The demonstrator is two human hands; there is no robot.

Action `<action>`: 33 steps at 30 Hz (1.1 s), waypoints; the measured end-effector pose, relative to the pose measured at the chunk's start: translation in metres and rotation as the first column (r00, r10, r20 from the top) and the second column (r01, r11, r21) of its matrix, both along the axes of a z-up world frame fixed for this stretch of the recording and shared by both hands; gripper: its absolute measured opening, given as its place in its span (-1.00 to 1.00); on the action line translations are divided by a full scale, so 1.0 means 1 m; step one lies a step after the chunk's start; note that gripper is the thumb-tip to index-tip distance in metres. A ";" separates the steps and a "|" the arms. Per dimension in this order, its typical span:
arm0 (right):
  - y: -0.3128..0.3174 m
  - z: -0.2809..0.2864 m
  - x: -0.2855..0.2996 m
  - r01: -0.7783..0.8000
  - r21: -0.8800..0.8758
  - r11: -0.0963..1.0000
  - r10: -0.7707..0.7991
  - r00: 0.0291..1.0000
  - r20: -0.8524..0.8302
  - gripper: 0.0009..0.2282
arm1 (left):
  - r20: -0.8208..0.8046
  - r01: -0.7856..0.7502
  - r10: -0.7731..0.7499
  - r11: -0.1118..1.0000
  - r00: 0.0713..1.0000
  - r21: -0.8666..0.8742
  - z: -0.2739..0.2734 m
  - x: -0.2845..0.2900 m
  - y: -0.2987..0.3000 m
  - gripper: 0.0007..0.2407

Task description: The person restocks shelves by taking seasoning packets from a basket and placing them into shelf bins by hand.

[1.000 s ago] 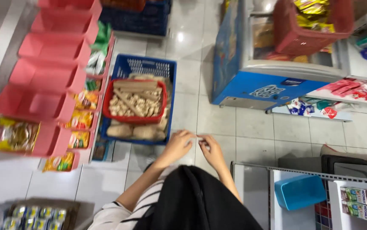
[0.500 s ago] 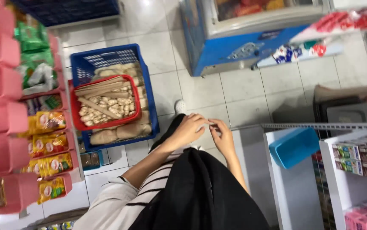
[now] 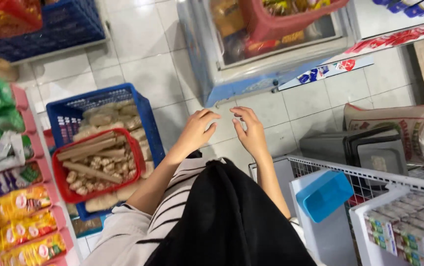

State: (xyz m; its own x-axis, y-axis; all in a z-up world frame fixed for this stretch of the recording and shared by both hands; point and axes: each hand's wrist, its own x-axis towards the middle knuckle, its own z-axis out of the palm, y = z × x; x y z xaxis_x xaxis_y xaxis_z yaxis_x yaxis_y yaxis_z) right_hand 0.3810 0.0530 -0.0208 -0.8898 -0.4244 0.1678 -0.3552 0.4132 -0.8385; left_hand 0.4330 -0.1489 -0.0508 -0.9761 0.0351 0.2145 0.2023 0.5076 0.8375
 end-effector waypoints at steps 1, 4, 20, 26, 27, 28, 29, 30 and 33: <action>0.003 0.001 -0.009 0.025 -0.005 1.000 -0.025 1.000 -0.002 -0.74 | 0.017 0.021 -0.021 1.000 1.000 0.009 -0.002 -0.013 0.002 -0.81; 0.020 -0.002 -0.031 0.112 -0.039 0.993 -0.112 0.994 0.008 -0.74 | 0.059 0.097 -0.099 0.995 0.993 0.038 -0.004 -0.041 0.009 -0.81; 0.104 0.032 -0.348 0.087 0.102 0.991 -0.050 0.945 -0.323 -0.78 | -0.311 0.094 -0.159 0.973 0.937 -0.213 0.026 -0.342 0.095 -0.79; 0.097 -0.050 -0.517 -0.068 0.476 0.877 0.220 0.937 -0.271 -0.50 | -0.061 0.042 -0.083 0.864 0.995 -0.501 -0.066 -0.484 0.135 -0.50; 0.094 -0.070 -0.538 -0.076 0.585 0.807 0.255 0.939 -0.231 -0.41 | -0.093 -0.008 -0.048 0.850 0.995 -0.527 -0.079 -0.498 0.133 -0.39; 0.091 -0.090 -0.550 -0.062 0.724 0.687 0.277 0.943 -0.182 -0.38 | -0.004 0.018 -0.025 0.815 1.000 -0.579 -0.096 -0.504 0.131 -0.33; 0.090 -0.106 -0.556 -0.045 0.838 0.543 0.289 0.948 -0.137 -0.35 | 0.085 0.047 0.008 0.780 0.996 -0.624 -0.111 -0.508 0.128 -0.26; 0.092 -0.113 -0.560 -0.063 0.872 0.486 0.317 0.942 -0.109 -0.39 | 0.080 0.062 -0.014 0.765 0.997 -0.641 -0.122 -0.512 0.123 -0.27; 0.089 -0.101 -0.545 -0.046 0.958 0.283 0.337 0.940 -0.054 -0.60 | 0.057 0.049 -0.019 0.810 0.998 -0.584 -0.129 -0.510 0.119 -0.29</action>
State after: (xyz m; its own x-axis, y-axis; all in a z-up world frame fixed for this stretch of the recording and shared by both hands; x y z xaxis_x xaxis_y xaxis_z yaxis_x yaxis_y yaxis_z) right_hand -0.1636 0.1425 -0.1217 -0.7599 -0.5707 -0.3111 -0.6366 0.7501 0.1790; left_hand -0.0766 -0.0303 -0.1797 -0.9801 0.1728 0.0973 0.1974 0.8978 0.3936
